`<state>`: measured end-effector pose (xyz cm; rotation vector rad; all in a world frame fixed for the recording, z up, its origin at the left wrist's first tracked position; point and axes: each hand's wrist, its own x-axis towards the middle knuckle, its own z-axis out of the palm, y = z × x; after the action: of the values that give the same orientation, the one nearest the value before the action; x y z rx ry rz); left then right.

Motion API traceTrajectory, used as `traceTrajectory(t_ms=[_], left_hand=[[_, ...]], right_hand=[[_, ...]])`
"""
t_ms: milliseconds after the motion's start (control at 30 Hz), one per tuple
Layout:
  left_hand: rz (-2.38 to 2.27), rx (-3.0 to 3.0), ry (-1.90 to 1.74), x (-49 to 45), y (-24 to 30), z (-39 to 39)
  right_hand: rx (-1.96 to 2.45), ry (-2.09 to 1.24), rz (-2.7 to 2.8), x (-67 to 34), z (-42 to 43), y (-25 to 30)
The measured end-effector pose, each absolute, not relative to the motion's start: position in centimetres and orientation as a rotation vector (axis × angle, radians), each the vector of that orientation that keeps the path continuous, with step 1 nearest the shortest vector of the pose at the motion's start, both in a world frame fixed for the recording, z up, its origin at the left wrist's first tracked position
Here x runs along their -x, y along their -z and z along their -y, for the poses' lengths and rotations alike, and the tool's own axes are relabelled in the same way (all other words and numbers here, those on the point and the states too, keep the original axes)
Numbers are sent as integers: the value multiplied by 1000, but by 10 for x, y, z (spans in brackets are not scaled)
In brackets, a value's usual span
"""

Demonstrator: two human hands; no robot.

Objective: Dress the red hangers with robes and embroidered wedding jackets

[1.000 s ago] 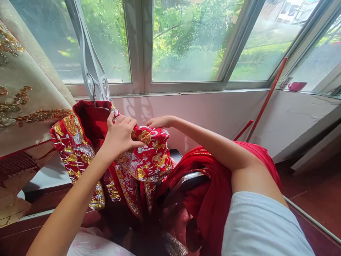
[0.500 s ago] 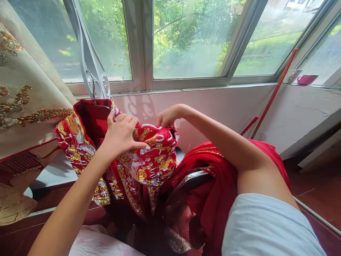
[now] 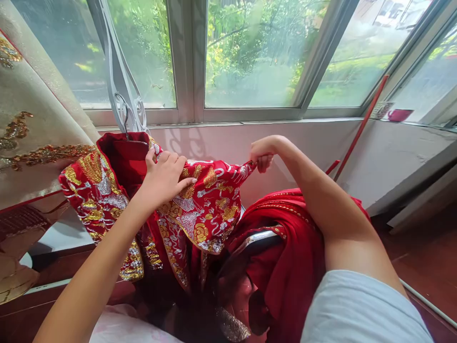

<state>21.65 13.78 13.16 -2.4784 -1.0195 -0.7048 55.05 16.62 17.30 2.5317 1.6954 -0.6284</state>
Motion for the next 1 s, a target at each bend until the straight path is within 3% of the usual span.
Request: traceTrajectory(t_ms=[100,267,367,867,1000], left_hand=[[1024,2406,731,-223,-126,-146],[931,2383,756,-219,-121,-165],[861,2422,735,-212,-120,-177],[870,2591,604,-204,-128,-186],[912,2572,639,-203,-124,-183]], right_hand=[[-2462,791,-1564,-556,-179,-162],[-2560,489,-1648,-535,-189,-151],[-2513,476,-1720,-526,-187,-144],[-1489,1201,-2444,-475,-194,-63],[-1509,1340,-2594,-447,-185,-55]])
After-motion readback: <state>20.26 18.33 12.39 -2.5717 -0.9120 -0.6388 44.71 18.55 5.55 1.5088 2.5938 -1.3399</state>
